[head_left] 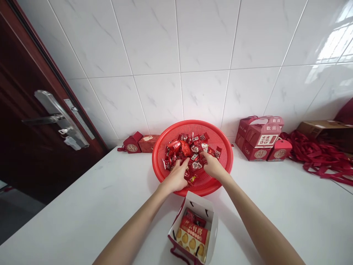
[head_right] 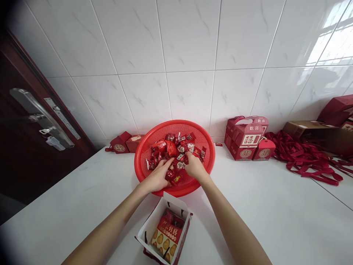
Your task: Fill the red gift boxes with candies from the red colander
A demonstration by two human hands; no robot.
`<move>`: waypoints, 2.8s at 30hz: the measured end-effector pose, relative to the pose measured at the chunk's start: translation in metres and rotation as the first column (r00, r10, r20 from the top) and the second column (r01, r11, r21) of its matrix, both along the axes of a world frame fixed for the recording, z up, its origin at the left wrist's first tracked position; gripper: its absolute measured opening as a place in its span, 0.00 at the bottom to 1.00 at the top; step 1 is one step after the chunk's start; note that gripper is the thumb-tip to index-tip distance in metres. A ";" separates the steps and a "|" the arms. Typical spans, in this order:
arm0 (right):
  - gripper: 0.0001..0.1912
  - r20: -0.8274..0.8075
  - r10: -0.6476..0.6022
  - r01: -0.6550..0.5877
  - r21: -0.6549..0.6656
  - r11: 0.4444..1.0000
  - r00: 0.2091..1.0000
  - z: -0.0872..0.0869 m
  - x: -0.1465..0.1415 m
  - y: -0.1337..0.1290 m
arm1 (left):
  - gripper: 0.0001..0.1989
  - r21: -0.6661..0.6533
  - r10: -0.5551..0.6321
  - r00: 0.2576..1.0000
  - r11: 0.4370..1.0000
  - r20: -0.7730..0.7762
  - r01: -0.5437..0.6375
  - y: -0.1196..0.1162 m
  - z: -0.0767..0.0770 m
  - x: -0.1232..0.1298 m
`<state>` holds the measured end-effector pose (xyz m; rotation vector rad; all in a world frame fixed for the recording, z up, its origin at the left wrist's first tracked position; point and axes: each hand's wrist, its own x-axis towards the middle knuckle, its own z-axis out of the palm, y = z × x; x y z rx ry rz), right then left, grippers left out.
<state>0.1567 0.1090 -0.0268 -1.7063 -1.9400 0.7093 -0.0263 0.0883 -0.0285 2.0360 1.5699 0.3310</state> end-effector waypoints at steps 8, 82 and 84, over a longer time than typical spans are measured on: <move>0.31 -0.009 0.015 -0.015 0.025 1.000 1.000 0.001 -0.002 -0.004 | 0.51 0.053 -0.036 0.997 0.998 0.066 0.032 -0.004 -0.006 -0.003; 0.16 0.354 0.109 -0.171 0.151 0.974 0.929 -0.024 -0.035 -0.019 | 0.29 0.728 0.119 0.905 0.557 0.408 -0.401 0.037 -0.065 -0.013; 0.13 0.319 0.108 -0.170 0.174 0.970 0.942 -0.027 -0.031 -0.014 | 0.29 0.743 0.107 0.922 0.562 0.372 -0.365 0.036 -0.064 -0.014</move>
